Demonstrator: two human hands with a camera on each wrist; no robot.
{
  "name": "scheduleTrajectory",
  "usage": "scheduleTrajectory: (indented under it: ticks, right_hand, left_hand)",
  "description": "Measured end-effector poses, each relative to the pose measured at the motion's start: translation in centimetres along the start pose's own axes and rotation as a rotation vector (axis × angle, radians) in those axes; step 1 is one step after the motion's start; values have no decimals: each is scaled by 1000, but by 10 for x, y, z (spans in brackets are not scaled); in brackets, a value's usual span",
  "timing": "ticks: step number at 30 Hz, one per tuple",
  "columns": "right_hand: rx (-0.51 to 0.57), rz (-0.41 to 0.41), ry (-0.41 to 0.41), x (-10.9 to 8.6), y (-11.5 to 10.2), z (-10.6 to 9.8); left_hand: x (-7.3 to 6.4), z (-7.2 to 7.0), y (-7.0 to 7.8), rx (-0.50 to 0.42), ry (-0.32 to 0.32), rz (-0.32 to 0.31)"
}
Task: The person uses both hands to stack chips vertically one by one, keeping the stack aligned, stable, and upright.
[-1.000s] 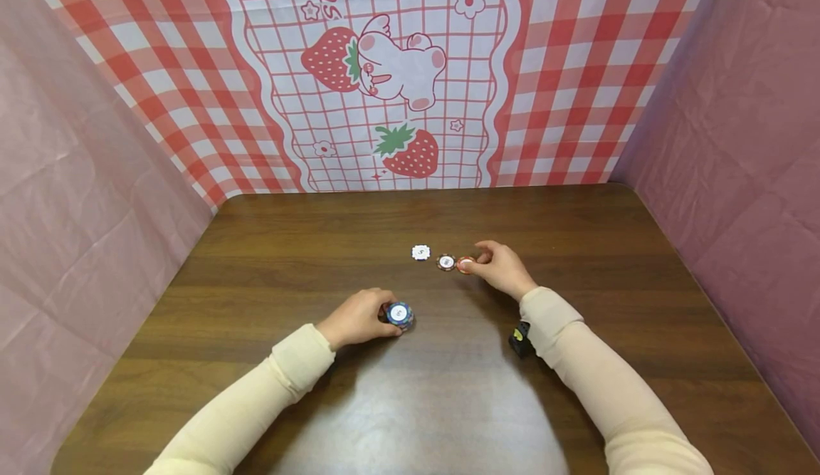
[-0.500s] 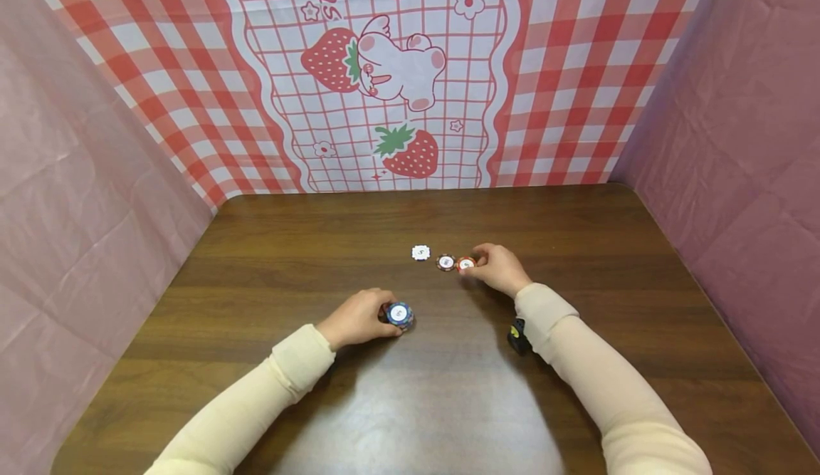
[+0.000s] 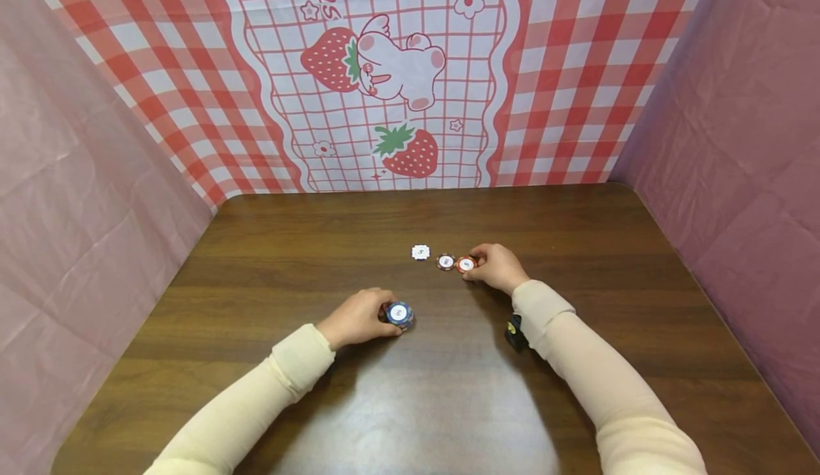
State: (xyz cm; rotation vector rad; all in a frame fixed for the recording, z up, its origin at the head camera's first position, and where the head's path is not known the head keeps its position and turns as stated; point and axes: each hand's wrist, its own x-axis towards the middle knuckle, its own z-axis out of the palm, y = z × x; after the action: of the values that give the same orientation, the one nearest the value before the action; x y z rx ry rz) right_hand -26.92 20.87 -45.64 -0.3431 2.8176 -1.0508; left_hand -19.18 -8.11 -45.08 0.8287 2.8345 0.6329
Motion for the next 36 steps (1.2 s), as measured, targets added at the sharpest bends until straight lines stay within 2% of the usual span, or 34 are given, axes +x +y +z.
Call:
scheduleTrajectory:
  ticks: [7, 13, 19, 25, 36]
  right_hand:
    - [3, 27, -3, 1, 0, 0]
    - [25, -16, 26, 0, 1, 0]
    - [-29, 11, 15, 4, 1, 1]
    - [-64, 1, 23, 3, -2, 0]
    - [-89, 9, 30, 3, -3, 2]
  left_hand:
    - [0, 1, -1, -1, 1, 0]
    - [0, 0, 0, -4, -2, -6]
    - [0, 1, -1, 4, 1, -3]
    - [-1, 0, 0, 5, 0, -3]
    - [-1, 0, -1, -2, -1, 1]
